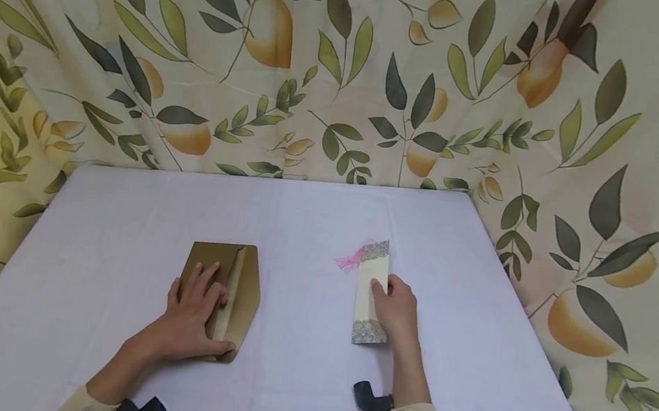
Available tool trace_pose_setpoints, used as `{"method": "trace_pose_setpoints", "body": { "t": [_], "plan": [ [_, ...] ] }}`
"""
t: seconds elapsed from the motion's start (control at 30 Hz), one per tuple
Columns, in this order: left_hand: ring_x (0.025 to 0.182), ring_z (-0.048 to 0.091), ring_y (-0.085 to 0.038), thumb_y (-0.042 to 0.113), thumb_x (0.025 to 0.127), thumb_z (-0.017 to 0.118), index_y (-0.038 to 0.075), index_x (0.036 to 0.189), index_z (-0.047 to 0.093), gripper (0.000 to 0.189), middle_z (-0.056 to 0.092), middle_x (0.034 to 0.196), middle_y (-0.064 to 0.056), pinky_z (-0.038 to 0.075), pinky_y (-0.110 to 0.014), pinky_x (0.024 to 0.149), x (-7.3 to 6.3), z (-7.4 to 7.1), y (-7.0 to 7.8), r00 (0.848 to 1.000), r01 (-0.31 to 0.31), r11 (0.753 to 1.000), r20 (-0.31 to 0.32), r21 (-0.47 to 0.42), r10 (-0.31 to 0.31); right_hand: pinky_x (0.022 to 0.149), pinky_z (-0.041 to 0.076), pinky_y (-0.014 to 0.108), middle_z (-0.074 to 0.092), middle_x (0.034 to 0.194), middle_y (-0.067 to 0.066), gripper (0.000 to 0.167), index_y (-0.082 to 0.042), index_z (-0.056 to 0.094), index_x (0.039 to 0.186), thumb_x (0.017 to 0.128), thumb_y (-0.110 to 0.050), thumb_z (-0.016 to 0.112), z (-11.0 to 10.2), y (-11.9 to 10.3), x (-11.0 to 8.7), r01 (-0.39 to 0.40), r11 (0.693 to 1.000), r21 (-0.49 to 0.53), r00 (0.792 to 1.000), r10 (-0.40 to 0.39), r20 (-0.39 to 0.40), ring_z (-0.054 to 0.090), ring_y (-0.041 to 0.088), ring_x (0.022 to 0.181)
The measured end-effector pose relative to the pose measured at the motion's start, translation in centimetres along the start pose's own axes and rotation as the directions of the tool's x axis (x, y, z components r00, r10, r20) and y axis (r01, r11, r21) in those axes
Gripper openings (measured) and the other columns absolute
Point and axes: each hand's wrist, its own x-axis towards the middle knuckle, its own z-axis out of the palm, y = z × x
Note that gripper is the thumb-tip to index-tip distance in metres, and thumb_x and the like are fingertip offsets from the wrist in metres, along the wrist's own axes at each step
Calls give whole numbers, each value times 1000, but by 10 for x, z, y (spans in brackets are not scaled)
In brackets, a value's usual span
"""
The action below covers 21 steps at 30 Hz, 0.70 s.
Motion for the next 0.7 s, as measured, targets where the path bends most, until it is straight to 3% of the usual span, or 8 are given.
{"method": "trace_pose_setpoints", "body": {
  "t": [0.23, 0.33, 0.47, 0.57, 0.7],
  "plan": [
    [152, -4, -51, 65, 73, 83, 22, 108, 43, 68, 12, 166, -24, 1, -80, 107, -1, -2, -1, 1000, -10, 1000, 1, 11, 10, 64, 50, 30, 66, 95, 12, 50, 3, 54, 143, 109, -34, 48, 1, -5, -2, -37, 973, 226, 999, 39, -2, 60, 19, 75],
    [152, -4, -51, 65, 73, 82, 22, 107, 43, 68, 12, 166, -23, 1, -80, 107, -1, -3, -2, 1000, -9, 1000, -3, 14, 9, 71, 48, 30, 63, 98, 11, 52, 4, 52, 144, 110, -35, 45, 0, -8, -4, -36, 951, 308, 999, 25, 38, 57, 20, 82],
    [153, -5, -50, 64, 73, 83, 22, 107, 43, 68, 11, 167, -23, 0, -80, 108, -1, -3, -3, 1000, 1, 1000, -2, 8, -1, 77, 52, 27, 69, 102, 9, 50, 7, 54, 141, 109, -31, 49, 3, -13, -4, -18, 911, 411, 993, -33, 117, 64, 18, 89],
    [153, -6, -50, 64, 72, 83, 22, 107, 43, 67, 12, 166, -22, 0, -79, 108, 0, -2, -3, 1000, 1, 1000, -9, 8, -1, 76, 56, 27, 74, 105, 12, 48, 11, 54, 139, 108, -26, 54, 7, -16, -6, 4, 885, 465, 974, -109, 199, 72, 16, 89],
    [153, -5, -50, 63, 71, 85, 23, 107, 43, 68, 11, 166, -22, 1, -79, 108, 0, 1, -4, 1000, -8, 1000, -24, -2, 8, 73, 58, 28, 76, 105, 17, 46, 15, 54, 136, 106, -20, 59, 13, -20, -11, 19, 871, 491, 934, -190, 301, 75, 17, 85]
  ]
}}
